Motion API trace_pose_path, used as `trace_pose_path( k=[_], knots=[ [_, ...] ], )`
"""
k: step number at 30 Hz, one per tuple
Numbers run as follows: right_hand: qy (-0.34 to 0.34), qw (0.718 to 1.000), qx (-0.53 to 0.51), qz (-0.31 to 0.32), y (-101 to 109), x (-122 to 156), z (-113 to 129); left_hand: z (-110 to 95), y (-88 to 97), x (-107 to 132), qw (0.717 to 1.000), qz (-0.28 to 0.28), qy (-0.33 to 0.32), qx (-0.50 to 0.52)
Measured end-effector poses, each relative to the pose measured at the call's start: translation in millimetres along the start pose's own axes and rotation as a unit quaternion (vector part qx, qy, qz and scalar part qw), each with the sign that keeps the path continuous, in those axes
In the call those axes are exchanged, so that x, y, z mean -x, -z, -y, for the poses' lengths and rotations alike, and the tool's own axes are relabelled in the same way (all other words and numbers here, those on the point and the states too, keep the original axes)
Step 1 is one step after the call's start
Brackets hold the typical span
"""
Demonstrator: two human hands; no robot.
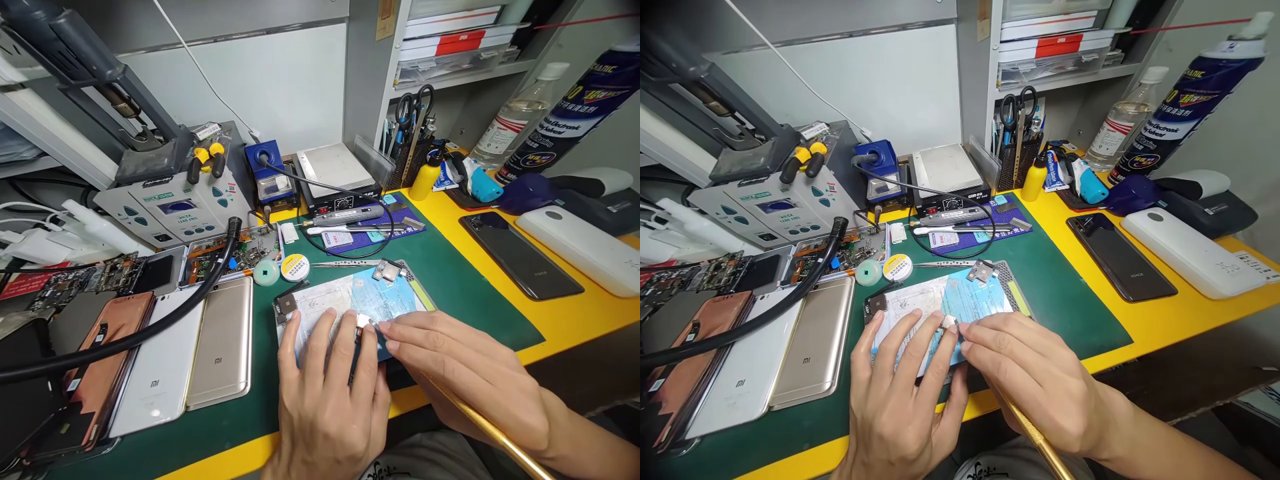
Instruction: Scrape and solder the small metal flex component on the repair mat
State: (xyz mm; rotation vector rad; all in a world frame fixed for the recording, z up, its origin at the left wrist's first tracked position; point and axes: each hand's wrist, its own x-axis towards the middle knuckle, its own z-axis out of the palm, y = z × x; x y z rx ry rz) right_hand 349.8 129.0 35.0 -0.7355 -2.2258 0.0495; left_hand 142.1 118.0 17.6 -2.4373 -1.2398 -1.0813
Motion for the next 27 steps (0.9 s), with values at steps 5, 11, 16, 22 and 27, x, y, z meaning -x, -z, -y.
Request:
trace_pose_path(
  k=[5,11,16,22,27],
  knots=[
    [-0.009,1.000,0.002,-0.003,-1.4,-2.2,0.5,0.6,0.2,-0.5,1.000,0.006,0.001,0.003],
    [-0.012,1.000,-0.001,-0.011,-2.4,-1.5,0.1,-0.1,1.6,-1.6,1.000,0.017,0.003,0.009],
    [-0.018,1.000,-0.012,-0.011,-4.0,-1.6,-0.5,-0.4,1.7,-2.1,1.000,0.015,0.002,0.010],
    [-0.029,0.999,-0.012,-0.014,-10.0,3.6,3.3,0.0,2.1,-2.3,1.000,0.016,0.002,0.008],
    [-0.026,1.000,-0.015,-0.008,-9.7,6.3,4.2,-0.7,1.9,-2.6,1.000,0.018,0.004,0.013]
  ],
)
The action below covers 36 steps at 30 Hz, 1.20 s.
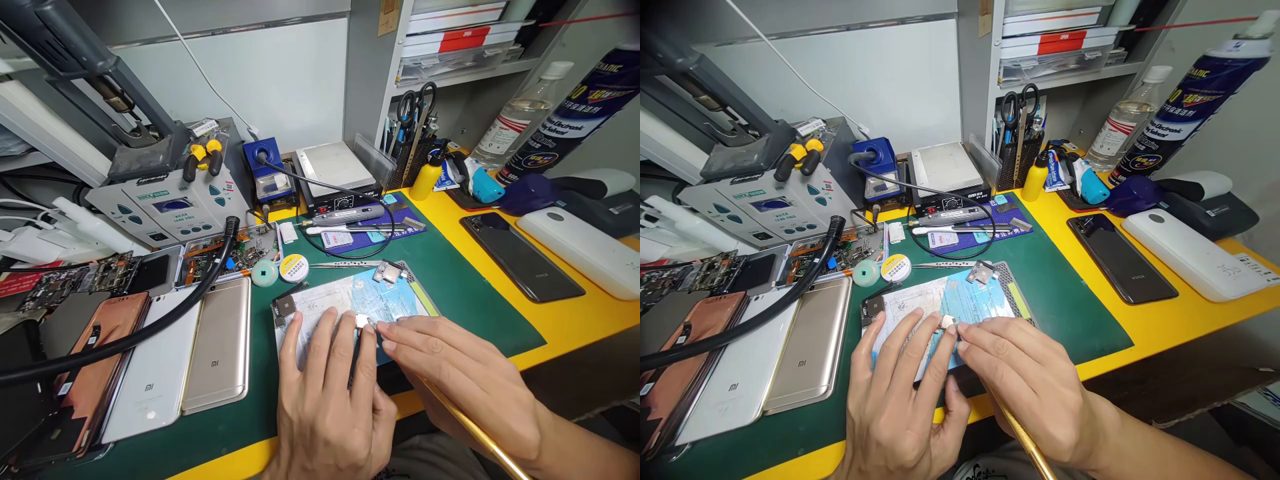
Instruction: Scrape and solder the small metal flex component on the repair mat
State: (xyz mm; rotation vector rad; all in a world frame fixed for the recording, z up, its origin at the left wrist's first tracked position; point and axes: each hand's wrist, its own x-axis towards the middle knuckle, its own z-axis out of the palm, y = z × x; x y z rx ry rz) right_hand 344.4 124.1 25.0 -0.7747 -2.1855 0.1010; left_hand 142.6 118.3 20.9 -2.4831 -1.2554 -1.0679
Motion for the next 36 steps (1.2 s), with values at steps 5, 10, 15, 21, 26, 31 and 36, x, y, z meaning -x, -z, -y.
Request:
trace_pose_path(
  k=[5,10,15,21,26,31,36],
  knots=[
    [-0.004,1.000,-0.009,-0.005,4.4,-5.4,-3.2,0.0,-0.4,1.6,1.000,0.001,0.001,0.001],
    [0.000,0.999,-0.037,-0.027,4.7,-10.3,-6.8,0.1,-0.3,1.8,1.000,0.000,0.000,0.001],
    [-0.010,1.000,-0.016,-0.023,0.5,-7.5,-4.0,0.1,-0.2,0.9,1.000,-0.001,0.003,0.002],
    [-0.006,1.000,0.022,-0.010,-0.2,-5.3,-0.1,1.5,-0.4,1.8,1.000,-0.002,0.001,-0.001],
    [0.005,1.000,-0.010,0.000,5.9,-11.9,-7.5,0.3,-0.7,3.1,1.000,0.002,0.003,0.000],
    [0.018,0.999,-0.039,-0.008,9.2,-15.5,-18.2,0.3,-1.5,3.6,1.000,0.004,0.004,0.000],
    [-0.001,0.995,-0.100,0.012,12.6,-18.1,-26.6,1.3,-0.5,4.2,1.000,0.013,-0.001,-0.002]
  ],
)
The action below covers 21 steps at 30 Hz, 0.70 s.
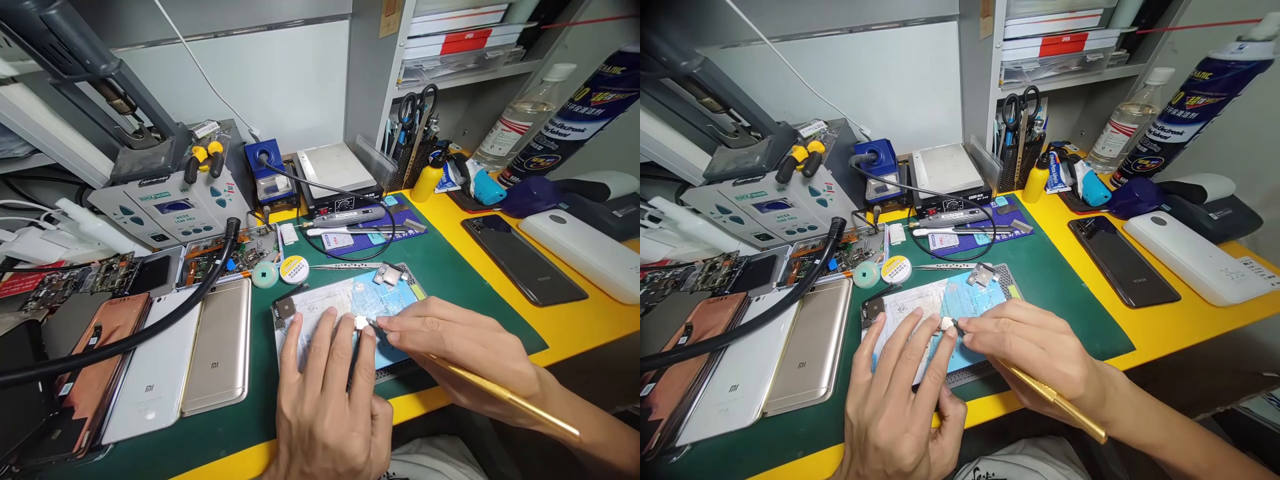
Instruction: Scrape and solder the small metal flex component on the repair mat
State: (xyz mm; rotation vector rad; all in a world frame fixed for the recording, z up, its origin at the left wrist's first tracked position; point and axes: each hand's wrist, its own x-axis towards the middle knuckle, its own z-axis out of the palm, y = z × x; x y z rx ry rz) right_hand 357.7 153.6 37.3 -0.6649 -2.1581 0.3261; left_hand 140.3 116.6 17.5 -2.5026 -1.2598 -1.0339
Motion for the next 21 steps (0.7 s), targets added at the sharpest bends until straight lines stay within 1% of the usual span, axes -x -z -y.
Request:
trace_pose_path(
  k=[6,8,11,14,16,18,21],
  knots=[
    [-0.001,0.999,-0.042,0.011,2.3,-2.0,-5.4,-0.8,0.2,0.3,1.000,-0.002,-0.001,-0.001],
    [0.005,1.000,-0.019,-0.007,-0.6,0.3,-3.5,-1.1,0.0,0.4,1.000,-0.002,0.000,-0.002],
    [0.024,0.998,0.048,-0.024,-6.8,5.9,2.2,-0.9,-0.6,0.6,1.000,-0.003,-0.002,-0.006],
    [0.041,0.993,0.106,-0.018,-10.5,9.9,6.9,-0.2,-1.1,0.7,1.000,-0.004,0.000,-0.007],
    [0.044,0.992,0.121,-0.015,-10.0,9.9,7.4,0.0,-1.0,0.9,1.000,-0.004,0.000,-0.007],
    [0.036,0.994,0.102,-0.008,-7.1,7.7,5.7,-0.1,-0.4,0.9,1.000,-0.002,0.000,-0.007],
    [0.028,0.999,0.037,0.001,-0.3,1.5,0.0,-0.3,0.6,0.5,1.000,0.000,-0.001,-0.006]
  ],
)
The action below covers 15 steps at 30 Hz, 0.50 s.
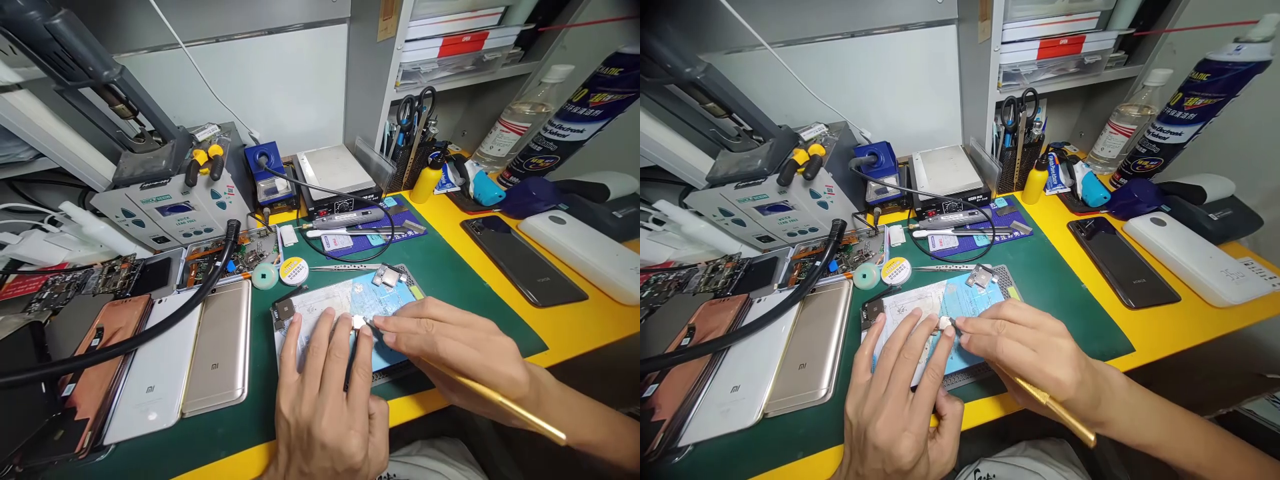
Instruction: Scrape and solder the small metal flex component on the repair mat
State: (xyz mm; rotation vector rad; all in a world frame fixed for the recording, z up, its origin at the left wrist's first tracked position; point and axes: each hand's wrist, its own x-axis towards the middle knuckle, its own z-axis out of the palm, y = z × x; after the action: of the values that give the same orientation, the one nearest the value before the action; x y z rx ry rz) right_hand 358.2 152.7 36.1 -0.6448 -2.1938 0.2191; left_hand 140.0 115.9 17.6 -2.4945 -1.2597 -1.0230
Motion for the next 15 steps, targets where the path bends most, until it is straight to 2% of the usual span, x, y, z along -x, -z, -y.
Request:
trace_pose_path(
  k=[5,10,15],
  knots=[
    [0.008,0.998,-0.056,0.032,6.3,-6.7,-14.6,0.1,-0.3,-1.0,1.000,0.001,0.004,0.003],
    [0.024,0.995,-0.095,0.037,6.9,-5.2,-28.4,0.5,-0.4,-0.9,1.000,-0.001,0.002,0.003],
    [0.009,0.988,-0.134,0.072,11.4,-10.8,-36.9,0.6,0.5,-1.2,1.000,0.000,0.003,0.005]
  ],
)
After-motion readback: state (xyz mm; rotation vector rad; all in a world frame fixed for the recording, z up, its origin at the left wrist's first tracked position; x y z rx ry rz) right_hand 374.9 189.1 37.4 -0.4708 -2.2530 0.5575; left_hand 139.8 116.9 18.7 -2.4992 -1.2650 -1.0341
